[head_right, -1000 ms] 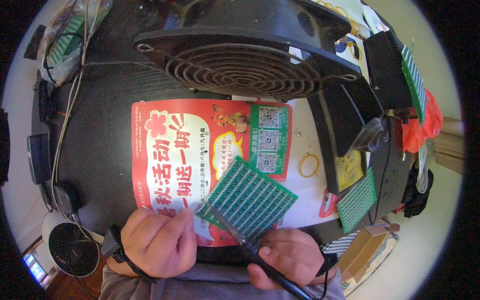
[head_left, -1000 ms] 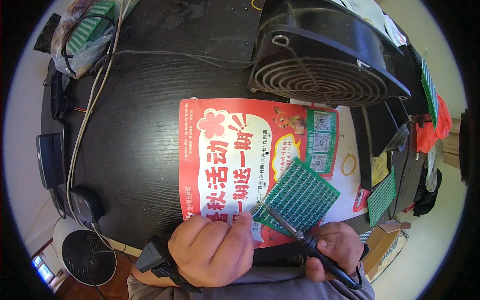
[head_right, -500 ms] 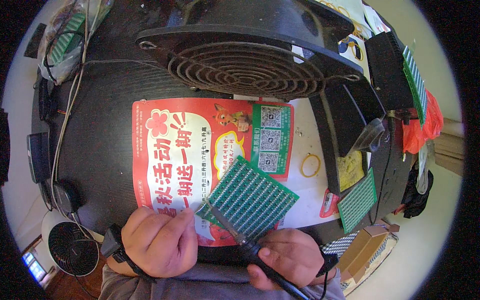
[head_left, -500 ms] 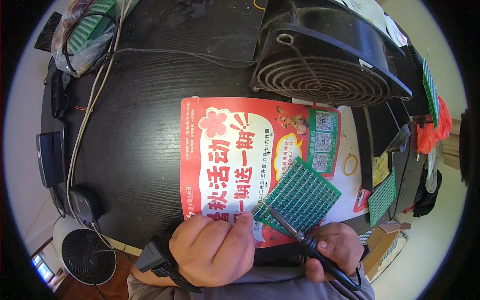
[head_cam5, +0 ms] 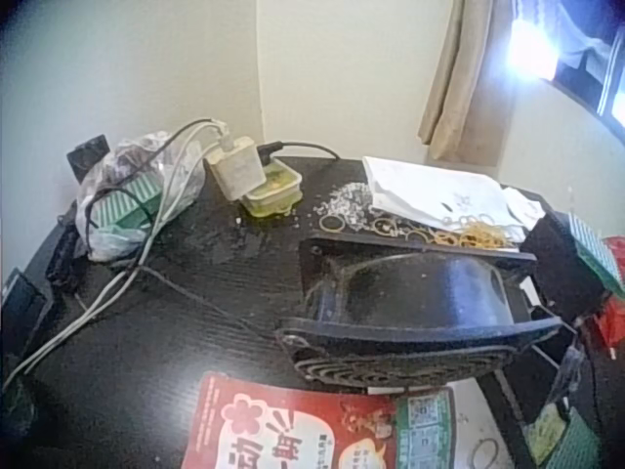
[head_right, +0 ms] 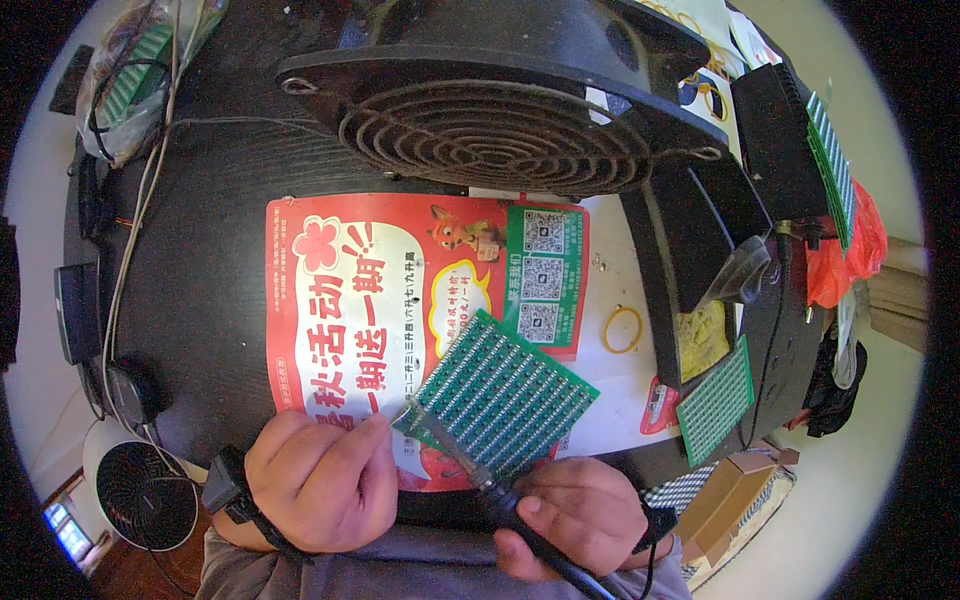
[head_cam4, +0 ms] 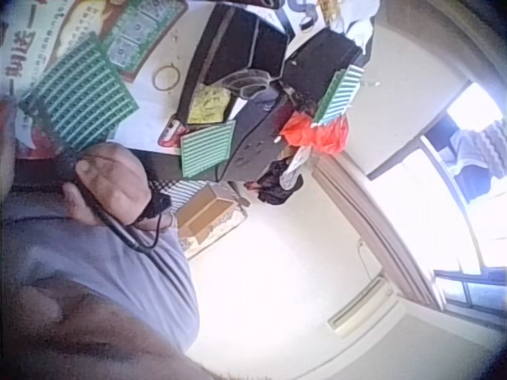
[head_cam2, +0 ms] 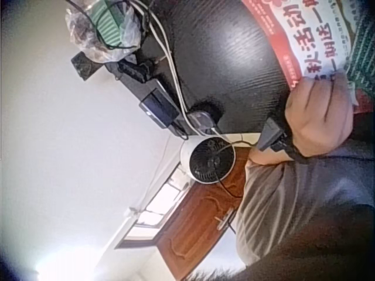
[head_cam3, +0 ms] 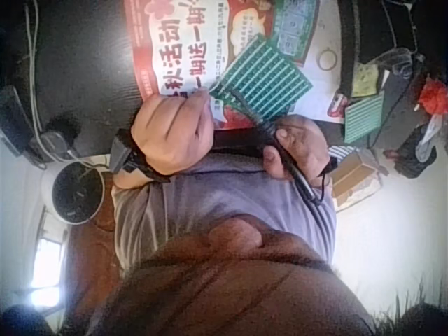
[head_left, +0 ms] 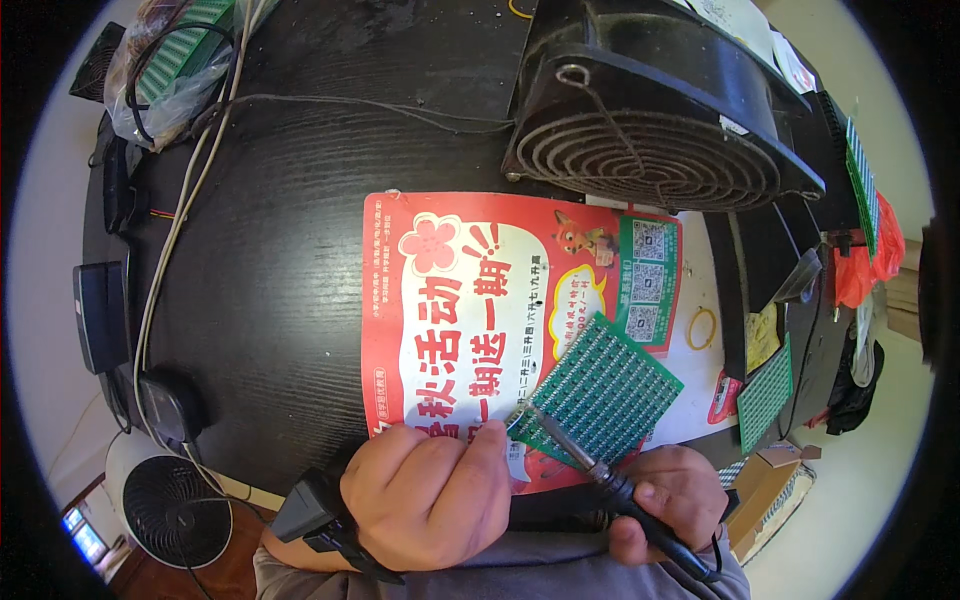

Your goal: Soldering electronic components onto a printed circuit board.

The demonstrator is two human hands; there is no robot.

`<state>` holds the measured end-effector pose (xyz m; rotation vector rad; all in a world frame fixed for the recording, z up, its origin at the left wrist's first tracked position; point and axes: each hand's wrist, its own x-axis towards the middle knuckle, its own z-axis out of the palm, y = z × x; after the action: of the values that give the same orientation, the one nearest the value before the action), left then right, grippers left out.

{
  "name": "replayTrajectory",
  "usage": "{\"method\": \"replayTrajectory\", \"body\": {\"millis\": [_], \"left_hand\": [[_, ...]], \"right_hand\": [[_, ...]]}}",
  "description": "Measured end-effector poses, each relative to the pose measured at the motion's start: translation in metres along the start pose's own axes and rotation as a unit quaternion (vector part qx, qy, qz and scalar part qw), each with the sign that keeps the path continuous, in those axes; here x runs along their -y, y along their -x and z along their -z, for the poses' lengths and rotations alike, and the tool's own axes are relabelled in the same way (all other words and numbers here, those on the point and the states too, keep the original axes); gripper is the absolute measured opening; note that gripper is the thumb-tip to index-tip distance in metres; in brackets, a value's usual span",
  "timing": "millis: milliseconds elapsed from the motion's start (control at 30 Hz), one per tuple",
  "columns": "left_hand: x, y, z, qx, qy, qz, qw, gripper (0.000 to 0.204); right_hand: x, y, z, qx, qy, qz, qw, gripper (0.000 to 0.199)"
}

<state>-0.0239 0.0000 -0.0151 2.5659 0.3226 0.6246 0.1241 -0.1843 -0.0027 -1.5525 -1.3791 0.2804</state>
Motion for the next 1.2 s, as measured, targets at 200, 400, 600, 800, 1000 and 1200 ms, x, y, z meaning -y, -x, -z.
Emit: {"method": "replayTrajectory", "body": {"millis": [200,400,600,800,1000,1200], "left_hand": [[-0.0054,-0.0021,0.0038,0.009,0.024,0.036,0.999,0.02],[-0.005,-0.0006,0.001,-0.003,0.025,0.035,0.999,0.019],[-0.0044,-0.0008,0.0006,0.004,0.028,0.037,0.999,0.018],[-0.0054,-0.0003,-0.0001,0.001,0.024,0.045,0.999,0.018],[-0.0058,0.0,0.0009,0.005,0.024,0.048,0.999,0.018],[-0.0053,-0.0003,0.0,0.006,0.03,0.042,0.999,0.019]], "right_hand": [[-0.0011,-0.0005,0.0019,0.011,-0.001,0.014,1.0,0.03],[-0.0016,0.001,0.0005,0.002,-0.002,0.011,1.0,0.029],[-0.0014,-0.0002,-0.0007,-0.005,0.003,0.01,1.0,0.028],[-0.0013,0.0006,-0.0033,-0.013,-0.003,0.014,1.0,0.028],[-0.0022,0.003,-0.0023,-0.012,-0.007,0.013,1.0,0.028],[-0.0016,0.0048,-0.002,-0.014,-0.014,0.008,1.0,0.027]]}}
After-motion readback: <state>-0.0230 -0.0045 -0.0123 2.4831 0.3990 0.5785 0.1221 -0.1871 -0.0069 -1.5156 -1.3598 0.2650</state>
